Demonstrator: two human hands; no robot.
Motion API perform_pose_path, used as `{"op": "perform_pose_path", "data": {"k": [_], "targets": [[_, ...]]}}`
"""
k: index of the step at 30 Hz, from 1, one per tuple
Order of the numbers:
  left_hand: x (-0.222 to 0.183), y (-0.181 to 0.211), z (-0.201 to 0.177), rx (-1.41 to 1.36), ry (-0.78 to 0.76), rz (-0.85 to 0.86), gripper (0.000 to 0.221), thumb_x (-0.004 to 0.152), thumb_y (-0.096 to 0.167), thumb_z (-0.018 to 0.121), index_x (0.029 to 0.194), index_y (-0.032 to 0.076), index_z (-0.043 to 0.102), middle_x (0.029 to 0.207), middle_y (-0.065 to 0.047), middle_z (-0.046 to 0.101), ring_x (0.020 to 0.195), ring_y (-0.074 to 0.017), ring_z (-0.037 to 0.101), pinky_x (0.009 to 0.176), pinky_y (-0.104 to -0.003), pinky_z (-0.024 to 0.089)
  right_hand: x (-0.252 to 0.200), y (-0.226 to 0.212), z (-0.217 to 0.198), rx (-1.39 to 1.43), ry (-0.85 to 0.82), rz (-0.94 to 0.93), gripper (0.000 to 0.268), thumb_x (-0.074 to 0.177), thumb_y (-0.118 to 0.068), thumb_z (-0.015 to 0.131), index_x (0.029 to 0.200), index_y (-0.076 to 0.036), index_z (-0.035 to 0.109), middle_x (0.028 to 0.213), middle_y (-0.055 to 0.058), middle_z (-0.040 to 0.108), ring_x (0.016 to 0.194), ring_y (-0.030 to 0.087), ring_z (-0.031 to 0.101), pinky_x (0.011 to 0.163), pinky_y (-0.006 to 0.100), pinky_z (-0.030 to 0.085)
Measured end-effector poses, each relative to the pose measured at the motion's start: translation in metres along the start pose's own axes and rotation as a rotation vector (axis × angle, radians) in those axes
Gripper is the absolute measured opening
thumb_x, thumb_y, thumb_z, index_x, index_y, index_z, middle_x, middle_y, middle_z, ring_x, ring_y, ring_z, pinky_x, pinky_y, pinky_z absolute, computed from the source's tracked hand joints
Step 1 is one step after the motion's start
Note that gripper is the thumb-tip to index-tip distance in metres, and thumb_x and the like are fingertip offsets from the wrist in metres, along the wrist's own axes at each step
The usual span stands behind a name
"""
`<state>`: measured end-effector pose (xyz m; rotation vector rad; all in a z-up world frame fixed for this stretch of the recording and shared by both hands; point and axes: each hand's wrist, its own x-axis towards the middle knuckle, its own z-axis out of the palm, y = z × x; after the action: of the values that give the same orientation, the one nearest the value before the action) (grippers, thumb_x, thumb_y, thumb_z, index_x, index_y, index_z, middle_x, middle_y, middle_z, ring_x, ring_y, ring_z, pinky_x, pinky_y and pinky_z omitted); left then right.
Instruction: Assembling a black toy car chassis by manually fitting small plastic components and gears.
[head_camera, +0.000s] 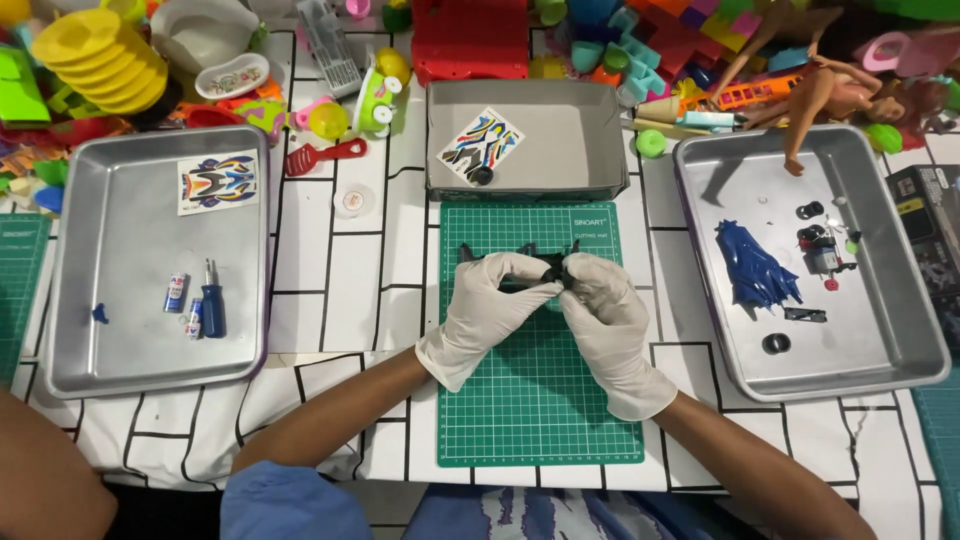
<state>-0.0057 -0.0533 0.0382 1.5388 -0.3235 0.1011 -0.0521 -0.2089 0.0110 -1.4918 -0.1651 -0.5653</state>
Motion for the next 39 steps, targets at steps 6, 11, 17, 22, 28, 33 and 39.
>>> {"op": "perform_pose_path", "data": {"k": [6,11,17,22,28,33,39], "targets": [[-0.003,-0.002,-0.004,-0.094,0.015,-0.014,0.017,0.074,0.007,0.094,0.083,0.01,0.081,0.083,-0.006,0.081,0.086,-0.0113,0.077,0.081,-0.025,0.059,-0.003,0.003,-0.003,0.028,-0.04,-0.004,0.033,0.083,0.019,0.071,0.115,0.016,0.063,0.109,0.027,0.07,0.095,0.033,0.076,0.078,0.042,0.065],[-0.013,0.013,-0.001,-0.094,0.021,0.086,0.015,0.08,-0.002,0.087,0.091,0.005,0.08,0.092,-0.009,0.081,0.089,-0.0155,0.076,0.083,-0.032,0.06,-0.001,0.0,-0.001,0.053,-0.008,-0.007,0.033,0.082,0.018,0.073,0.114,0.016,0.064,0.108,0.028,0.072,0.097,0.034,0.076,0.079,0.042,0.065],[-0.016,0.016,-0.002,0.007,0.015,0.146,0.025,0.076,-0.006,0.088,0.097,0.004,0.078,0.096,-0.012,0.082,0.087,-0.0218,0.079,0.081,-0.033,0.063,0.001,-0.017,0.008,0.017,-0.006,0.091,0.034,0.076,0.015,0.079,0.109,0.013,0.071,0.101,0.024,0.076,0.092,0.03,0.078,0.077,0.038,0.066],[-0.016,0.026,-0.003,0.025,0.031,0.117,0.033,0.075,-0.007,0.088,0.106,0.002,0.078,0.096,-0.012,0.082,0.085,-0.0196,0.08,0.078,-0.032,0.064,0.003,-0.021,0.008,-0.022,0.002,0.198,0.038,0.074,0.012,0.083,0.111,0.009,0.074,0.095,0.021,0.078,0.089,0.025,0.078,0.075,0.035,0.066],[-0.022,0.01,-0.003,-0.009,0.043,0.114,0.027,0.076,-0.005,0.089,0.1,0.001,0.08,0.092,-0.011,0.081,0.084,-0.0175,0.078,0.073,-0.03,0.064,-0.001,-0.031,0.019,-0.191,-0.032,0.155,0.025,0.086,0.023,0.061,0.111,0.023,0.065,0.097,0.026,0.075,0.098,0.025,0.074,0.091,0.032,0.062],[-0.026,0.002,0.0,-0.132,0.078,0.061,0.022,0.08,-0.011,0.084,0.101,-0.004,0.079,0.087,-0.011,0.078,0.082,-0.0098,0.072,0.073,-0.029,0.064,-0.008,-0.007,0.037,0.098,0.099,-0.173,0.027,0.089,0.019,0.061,0.116,0.017,0.066,0.107,0.023,0.074,0.107,0.023,0.071,0.094,0.03,0.061],[-0.018,0.012,-0.008,-0.064,0.056,0.083,0.032,0.068,-0.005,0.094,0.097,0.001,0.081,0.089,-0.012,0.08,0.079,-0.0172,0.078,0.071,-0.028,0.064,-0.023,0.013,0.038,-0.173,0.157,-0.253,0.028,0.092,0.018,0.062,0.12,0.02,0.063,0.112,0.025,0.072,0.111,0.026,0.069,0.095,0.029,0.059]]}}
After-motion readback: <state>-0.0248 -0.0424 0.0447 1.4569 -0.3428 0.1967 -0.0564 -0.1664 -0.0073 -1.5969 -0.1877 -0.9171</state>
